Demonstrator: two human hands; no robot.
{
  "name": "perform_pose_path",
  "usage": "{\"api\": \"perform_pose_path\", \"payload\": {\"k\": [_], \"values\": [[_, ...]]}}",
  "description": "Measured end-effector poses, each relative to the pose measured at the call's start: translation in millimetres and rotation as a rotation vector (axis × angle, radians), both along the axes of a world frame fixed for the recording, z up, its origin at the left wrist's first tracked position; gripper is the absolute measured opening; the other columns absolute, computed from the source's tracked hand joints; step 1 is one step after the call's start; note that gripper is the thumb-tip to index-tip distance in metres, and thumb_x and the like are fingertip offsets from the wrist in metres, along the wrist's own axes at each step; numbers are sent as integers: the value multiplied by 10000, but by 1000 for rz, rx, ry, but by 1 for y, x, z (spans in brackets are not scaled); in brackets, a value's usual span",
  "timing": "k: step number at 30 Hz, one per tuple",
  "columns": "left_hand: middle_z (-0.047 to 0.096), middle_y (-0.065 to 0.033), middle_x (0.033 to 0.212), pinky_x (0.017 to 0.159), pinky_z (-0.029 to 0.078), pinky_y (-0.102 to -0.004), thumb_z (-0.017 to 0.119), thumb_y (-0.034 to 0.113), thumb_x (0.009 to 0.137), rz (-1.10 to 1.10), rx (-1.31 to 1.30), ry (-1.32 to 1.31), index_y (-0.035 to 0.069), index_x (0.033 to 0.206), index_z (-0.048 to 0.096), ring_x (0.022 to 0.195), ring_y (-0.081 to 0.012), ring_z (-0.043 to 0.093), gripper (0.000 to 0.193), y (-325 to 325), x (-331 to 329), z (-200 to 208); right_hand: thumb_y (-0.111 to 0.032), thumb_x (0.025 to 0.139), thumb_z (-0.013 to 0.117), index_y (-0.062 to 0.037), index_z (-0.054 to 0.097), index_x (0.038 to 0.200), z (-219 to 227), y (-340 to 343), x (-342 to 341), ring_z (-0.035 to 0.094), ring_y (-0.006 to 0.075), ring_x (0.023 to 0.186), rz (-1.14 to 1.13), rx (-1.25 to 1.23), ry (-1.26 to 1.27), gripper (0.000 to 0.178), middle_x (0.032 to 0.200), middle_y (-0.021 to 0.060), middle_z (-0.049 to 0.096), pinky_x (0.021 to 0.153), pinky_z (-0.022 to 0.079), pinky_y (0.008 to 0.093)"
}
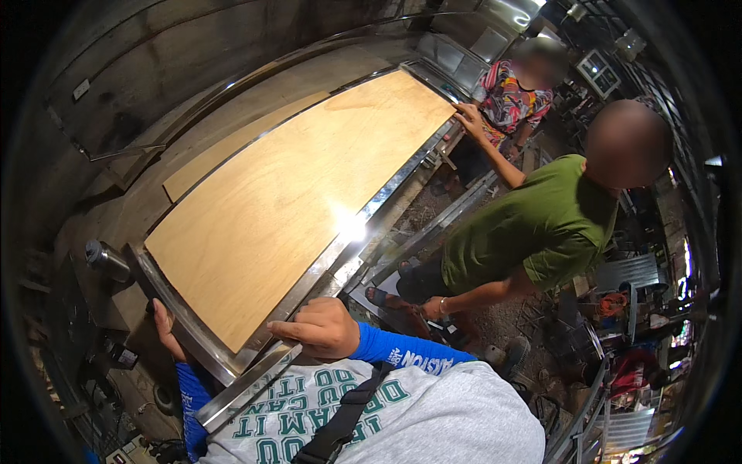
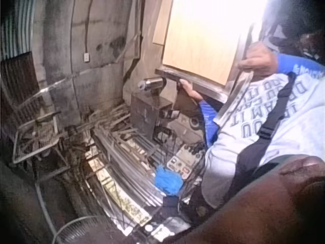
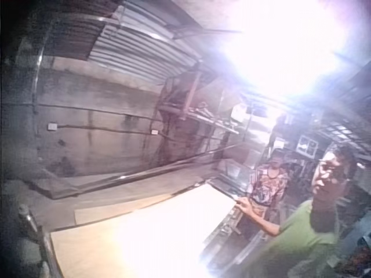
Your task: The person positions a plywood sheet on a metal frame, then places and adjusts multiple metal bars and a small wooden block on the frame. They use a tape measure to check dimensions while another person assists nearby.
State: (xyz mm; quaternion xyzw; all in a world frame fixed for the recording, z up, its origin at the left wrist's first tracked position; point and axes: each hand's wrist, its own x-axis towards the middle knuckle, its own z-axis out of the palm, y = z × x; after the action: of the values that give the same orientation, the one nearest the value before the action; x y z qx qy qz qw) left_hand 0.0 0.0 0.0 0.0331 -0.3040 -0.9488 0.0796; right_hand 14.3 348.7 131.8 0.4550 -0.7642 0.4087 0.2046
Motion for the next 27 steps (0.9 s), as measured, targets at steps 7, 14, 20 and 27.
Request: {"api": "perform_pose_path", "payload": {"k": [7,14,20,27], "values": [[657,-67,1371,1065,465,-355,590,431,1061,118,73,-65,45,1377,609,1236,-206,608,499,-8,20,0,-100,806,808,-34,731,1153,-2,-12,-3,564,202,517,45,-34,20,362,636,28,552,478,397,357],[666,-90,1368,1062,481,-379,542,461,1074,90,-22,-24,36,1401,594,1232,-235,625,539,14,15,26,-84,785,833,-36,745,1150,-2,-13,-4,569,198,507,12,-48,-25,378,619,23,553,470,407,359],[721,-90,1236,942,558,-400,544,530,1051,212,47,-195,65,1330,640,1085,-240,691,550,-5,24,-12,-117,751,816,-38,718,1219,-2,-13,-5,626,231,552,87,-24,-82,485,668,56,628,509,455,368],[652,-136,1380,1057,504,-437,511,552,1056,-12,98,17,17,1420,560,1243,-274,632,649,49,26,78,-95,756,816,-37,733,1219,-6,-14,-5,580,215,509,54,-28,-63,474,624,53,598,480,432,356]]}}
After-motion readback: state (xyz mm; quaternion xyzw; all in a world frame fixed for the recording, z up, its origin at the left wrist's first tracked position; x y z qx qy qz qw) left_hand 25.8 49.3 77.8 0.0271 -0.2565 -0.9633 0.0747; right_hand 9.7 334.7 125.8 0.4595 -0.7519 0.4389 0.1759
